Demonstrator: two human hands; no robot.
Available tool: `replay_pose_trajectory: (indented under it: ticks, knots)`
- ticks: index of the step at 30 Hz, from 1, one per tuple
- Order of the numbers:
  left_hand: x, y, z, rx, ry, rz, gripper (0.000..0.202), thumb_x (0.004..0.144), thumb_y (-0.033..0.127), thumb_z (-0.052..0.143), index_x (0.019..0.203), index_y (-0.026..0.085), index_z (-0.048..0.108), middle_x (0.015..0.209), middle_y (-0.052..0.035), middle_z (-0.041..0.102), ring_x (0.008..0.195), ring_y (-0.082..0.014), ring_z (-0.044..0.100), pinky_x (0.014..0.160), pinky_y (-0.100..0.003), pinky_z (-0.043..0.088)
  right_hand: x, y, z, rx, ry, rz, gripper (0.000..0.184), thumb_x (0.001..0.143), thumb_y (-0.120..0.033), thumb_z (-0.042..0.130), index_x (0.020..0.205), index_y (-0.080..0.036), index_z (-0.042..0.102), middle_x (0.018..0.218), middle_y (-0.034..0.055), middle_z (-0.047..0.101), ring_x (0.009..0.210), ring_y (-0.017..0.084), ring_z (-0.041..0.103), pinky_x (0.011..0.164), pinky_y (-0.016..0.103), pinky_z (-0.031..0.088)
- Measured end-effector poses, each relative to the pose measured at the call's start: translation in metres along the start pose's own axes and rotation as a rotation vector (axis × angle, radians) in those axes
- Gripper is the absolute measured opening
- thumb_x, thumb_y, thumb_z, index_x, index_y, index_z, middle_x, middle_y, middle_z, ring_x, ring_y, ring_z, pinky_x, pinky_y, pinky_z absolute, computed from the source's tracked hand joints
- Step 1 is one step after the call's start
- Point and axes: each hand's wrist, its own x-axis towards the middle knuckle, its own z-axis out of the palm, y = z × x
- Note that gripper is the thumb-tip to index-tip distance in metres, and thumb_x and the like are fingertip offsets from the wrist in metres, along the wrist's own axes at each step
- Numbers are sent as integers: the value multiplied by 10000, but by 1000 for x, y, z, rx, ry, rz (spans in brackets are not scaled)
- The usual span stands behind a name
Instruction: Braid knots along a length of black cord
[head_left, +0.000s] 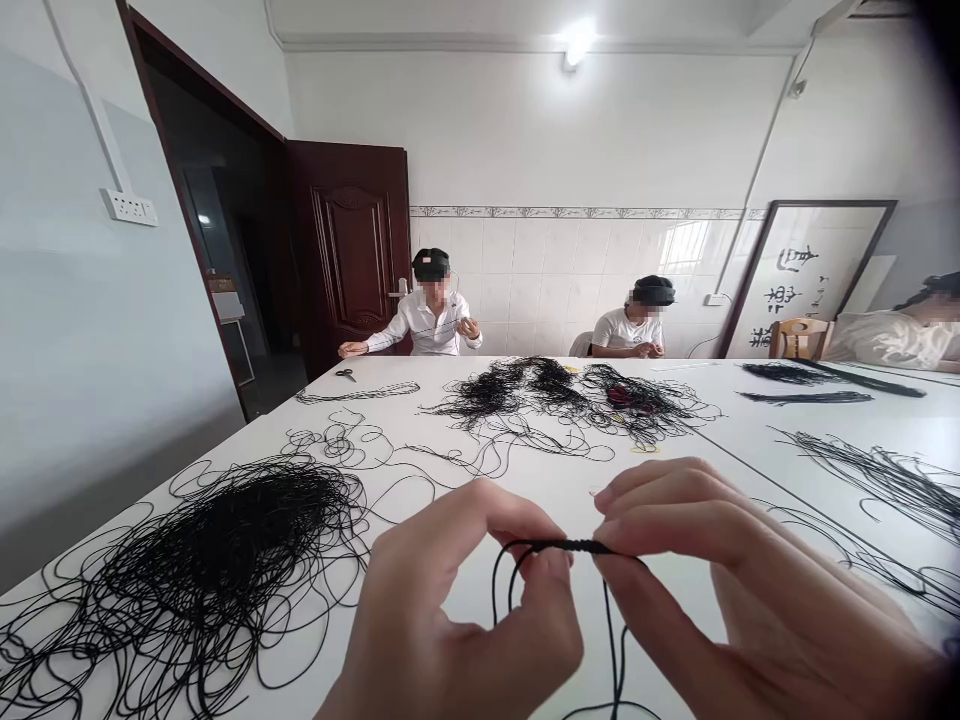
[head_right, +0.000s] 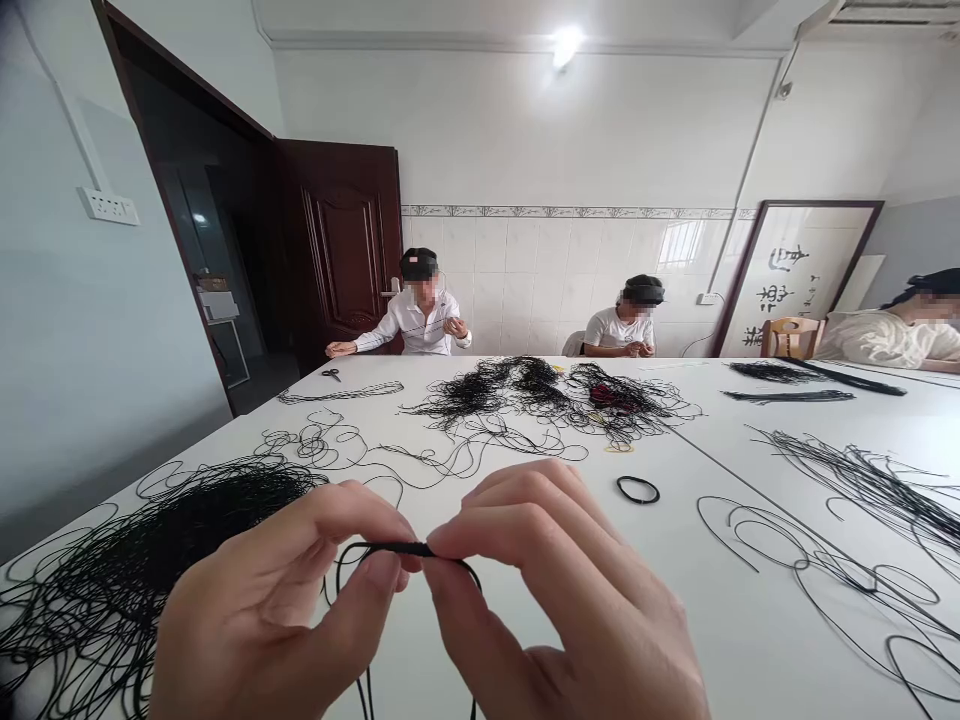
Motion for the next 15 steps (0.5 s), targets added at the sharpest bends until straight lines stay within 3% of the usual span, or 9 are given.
replay_pose_trajectory:
  ticks: [7,15]
  knots:
    - [-1,-5,1,-51,19,90,178,673,56,498,663,208,590,576,92,577,514,-44,533,509,-124,437,1,0,0,-5,-22,-34,229,786,22,572,911,-166,534,792,20,562,823,104,556,674,195,508]
    - [-2,2,1,9,-1,24,182,688,47,516,675,211,593,610,106,625,568,-36,588,570,-97,471,-1,-2,-2,-15,-10,-21,205,803,11,571,898,-166,533,792,21,558,830,97,553,671,186,502]
